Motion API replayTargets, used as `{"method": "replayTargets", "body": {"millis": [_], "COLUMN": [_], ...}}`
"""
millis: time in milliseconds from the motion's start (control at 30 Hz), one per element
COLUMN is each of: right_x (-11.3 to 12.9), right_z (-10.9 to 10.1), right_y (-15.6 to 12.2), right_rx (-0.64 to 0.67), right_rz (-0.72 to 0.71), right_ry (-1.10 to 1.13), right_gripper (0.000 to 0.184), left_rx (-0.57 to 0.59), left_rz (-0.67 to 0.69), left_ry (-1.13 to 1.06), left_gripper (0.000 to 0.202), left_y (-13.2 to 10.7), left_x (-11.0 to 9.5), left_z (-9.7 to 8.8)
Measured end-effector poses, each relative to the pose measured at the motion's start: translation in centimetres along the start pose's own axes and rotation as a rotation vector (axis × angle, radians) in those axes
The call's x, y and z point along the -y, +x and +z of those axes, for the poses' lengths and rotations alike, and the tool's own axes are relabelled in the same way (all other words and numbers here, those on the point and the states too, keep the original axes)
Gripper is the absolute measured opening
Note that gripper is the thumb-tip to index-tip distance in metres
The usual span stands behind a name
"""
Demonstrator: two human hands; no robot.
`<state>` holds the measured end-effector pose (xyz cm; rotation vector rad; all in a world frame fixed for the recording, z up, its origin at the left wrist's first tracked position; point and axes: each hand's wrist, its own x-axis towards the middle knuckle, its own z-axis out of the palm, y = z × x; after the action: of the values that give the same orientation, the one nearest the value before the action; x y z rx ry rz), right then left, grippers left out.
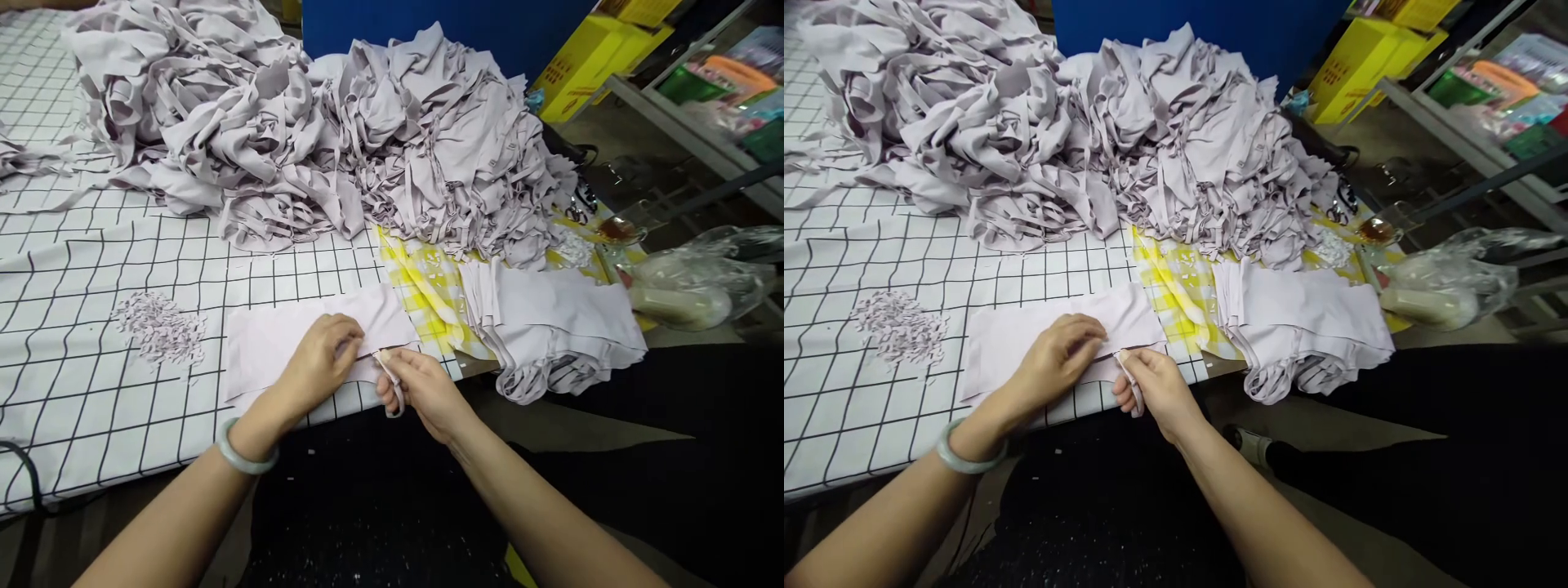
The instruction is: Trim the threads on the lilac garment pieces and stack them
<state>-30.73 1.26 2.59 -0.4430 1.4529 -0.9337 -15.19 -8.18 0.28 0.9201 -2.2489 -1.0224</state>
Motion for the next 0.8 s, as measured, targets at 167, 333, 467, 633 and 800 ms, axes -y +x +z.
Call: {"method": "replayTargets", "body": {"millis": [167,333,467,633,800], "right_x": [-4.0,-10.1,-12.2,-13.1,-12.7], "right_z": [-2.1,-3.4,-3.8,1.5,9.0], "right_y": [-5.2,-5.4,-4.9,-3.4,0.0], "right_rx": [-0.178,-0.228,-0.492,0.184,0.441], "right_rz": [-0.211,-0.285,-0.484,-0.428,-0.307], "right_ry": [-0.351,-0.220,-0.196,-0.445,-0.297], "right_gripper": [0.039,0.035,0.035,0.028,0.042], "left_rx": [0.210,0.303,0.291,-0.240,-0.050], "left_rz": [0.081,0.021,0.048,0.127,0.188], "left_ry": [0.353,0.472,0.327,0.116,0.066], "left_gripper": [0.046,0.057,0.049,0.021,0.036], "left_y": [0.3,1.0,0.3,-7.0,-14.6], "left_x": [1.7,2.4,2.2,1.0,1.5], "left_z": [0.0,1.4,-1.5,-5.9,-5.2]}}
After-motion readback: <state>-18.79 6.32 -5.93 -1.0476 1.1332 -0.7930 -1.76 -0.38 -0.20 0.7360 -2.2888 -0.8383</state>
